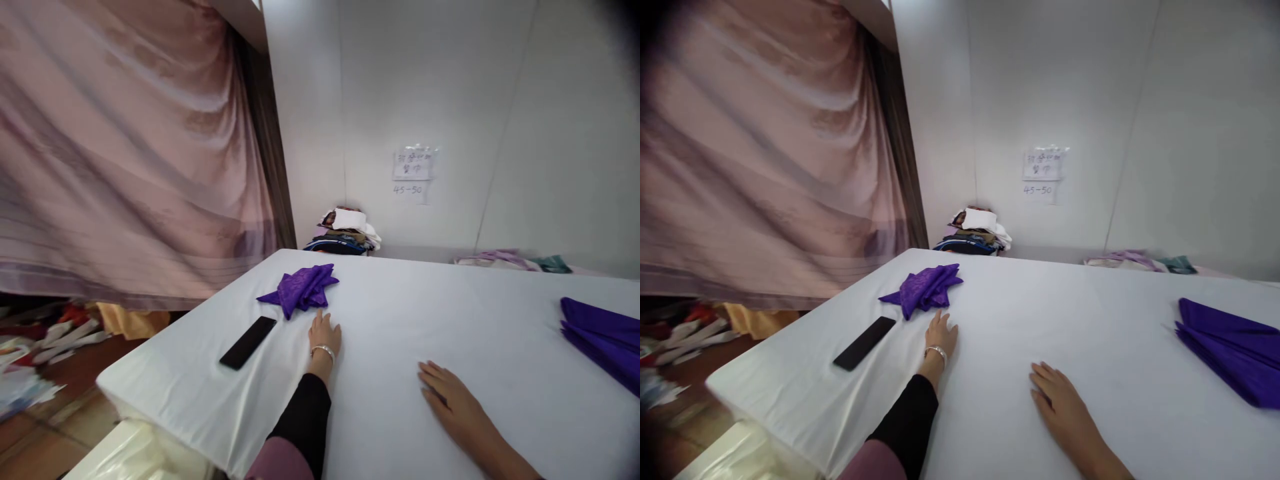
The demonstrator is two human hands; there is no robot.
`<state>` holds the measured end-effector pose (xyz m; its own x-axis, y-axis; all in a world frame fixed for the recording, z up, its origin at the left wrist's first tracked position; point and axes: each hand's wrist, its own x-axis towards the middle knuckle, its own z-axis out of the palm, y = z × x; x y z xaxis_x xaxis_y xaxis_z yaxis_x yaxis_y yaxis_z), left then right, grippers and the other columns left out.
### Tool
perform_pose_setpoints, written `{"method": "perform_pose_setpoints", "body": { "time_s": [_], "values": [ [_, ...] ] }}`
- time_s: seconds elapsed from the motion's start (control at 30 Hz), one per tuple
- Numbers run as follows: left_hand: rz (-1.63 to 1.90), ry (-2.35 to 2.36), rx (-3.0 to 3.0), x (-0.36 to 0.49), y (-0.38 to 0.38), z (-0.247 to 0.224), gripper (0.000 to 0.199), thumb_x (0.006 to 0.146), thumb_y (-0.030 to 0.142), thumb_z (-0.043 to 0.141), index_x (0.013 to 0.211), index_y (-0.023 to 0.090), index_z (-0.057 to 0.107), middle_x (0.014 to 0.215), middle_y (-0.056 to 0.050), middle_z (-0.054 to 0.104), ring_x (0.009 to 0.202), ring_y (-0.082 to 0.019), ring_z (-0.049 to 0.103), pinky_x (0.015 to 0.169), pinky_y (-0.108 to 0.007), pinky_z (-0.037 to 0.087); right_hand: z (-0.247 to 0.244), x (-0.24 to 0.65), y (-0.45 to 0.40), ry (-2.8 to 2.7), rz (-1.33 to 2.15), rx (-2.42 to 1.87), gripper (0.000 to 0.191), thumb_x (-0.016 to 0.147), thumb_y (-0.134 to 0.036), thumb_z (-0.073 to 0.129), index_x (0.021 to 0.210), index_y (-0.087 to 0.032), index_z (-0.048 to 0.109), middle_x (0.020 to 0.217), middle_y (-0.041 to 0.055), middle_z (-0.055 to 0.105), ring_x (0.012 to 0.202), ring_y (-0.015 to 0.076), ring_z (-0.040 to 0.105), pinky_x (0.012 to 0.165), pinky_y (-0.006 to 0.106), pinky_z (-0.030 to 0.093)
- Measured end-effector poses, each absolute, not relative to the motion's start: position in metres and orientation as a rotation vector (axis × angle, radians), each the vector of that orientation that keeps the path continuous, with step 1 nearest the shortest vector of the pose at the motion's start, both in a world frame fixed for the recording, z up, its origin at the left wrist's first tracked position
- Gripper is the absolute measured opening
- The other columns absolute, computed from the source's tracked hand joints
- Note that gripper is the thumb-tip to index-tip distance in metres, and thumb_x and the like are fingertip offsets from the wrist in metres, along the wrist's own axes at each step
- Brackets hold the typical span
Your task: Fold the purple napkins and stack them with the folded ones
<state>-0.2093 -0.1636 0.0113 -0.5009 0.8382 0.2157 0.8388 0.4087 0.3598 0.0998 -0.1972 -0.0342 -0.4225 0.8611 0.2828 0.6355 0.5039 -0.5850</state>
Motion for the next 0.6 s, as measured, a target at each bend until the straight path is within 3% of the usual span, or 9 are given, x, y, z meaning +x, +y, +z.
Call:
{"method": "perform_pose_setpoints", "body": {
  "time_s": [0.1,0.27,0.47,0.6],
  "values": [
    [-0.756,-2.637,-1.350,-0.220,-0.158,0.013,0.051,0.081,0.029,0.047,0.130,0.017,0.039,0.148,-0.008,0.023,0.133,-0.023,0.023,0.105,-0.040,0.027,-0.037,0.103,-0.195,-2.283,0.442,-1.227,0.040,0.085,-0.041,0.043,0.116,-0.022,0.060,0.128,0.0046,0.053,0.124,0.0254,0.041,0.105,0.050,0.029],
    [-0.863,-2.632,-1.102,-0.244,-0.151,0.014,0.059,0.080,0.025,0.047,0.136,0.015,0.029,0.150,-0.009,0.013,0.137,-0.023,0.009,0.109,-0.044,0.016,-0.046,0.105,-0.190,-2.325,0.332,-1.183,0.037,0.085,-0.040,0.044,0.115,-0.025,0.061,0.127,0.0039,0.053,0.122,0.0258,0.043,0.102,0.049,0.036],
    [-1.008,-2.669,-0.912,-0.264,-0.144,0.011,0.061,0.080,0.021,0.047,0.136,0.008,0.026,0.148,-0.018,0.015,0.136,-0.028,0.012,0.107,-0.043,0.021,-0.056,0.109,-0.187,-2.332,0.305,-1.159,0.036,0.086,-0.039,0.045,0.115,-0.026,0.060,0.128,0.0039,0.053,0.122,0.0259,0.043,0.100,0.049,0.038],
    [-1.114,-2.686,-0.892,-0.270,-0.142,0.008,0.060,0.078,0.020,0.051,0.134,0.008,0.030,0.146,-0.020,0.021,0.133,-0.029,0.022,0.104,-0.040,0.029,-0.058,0.111,-0.186,-2.355,0.291,-1.166,0.036,0.086,-0.040,0.044,0.116,-0.027,0.060,0.129,0.0036,0.052,0.123,0.0259,0.042,0.100,0.050,0.038]
  ]
}}
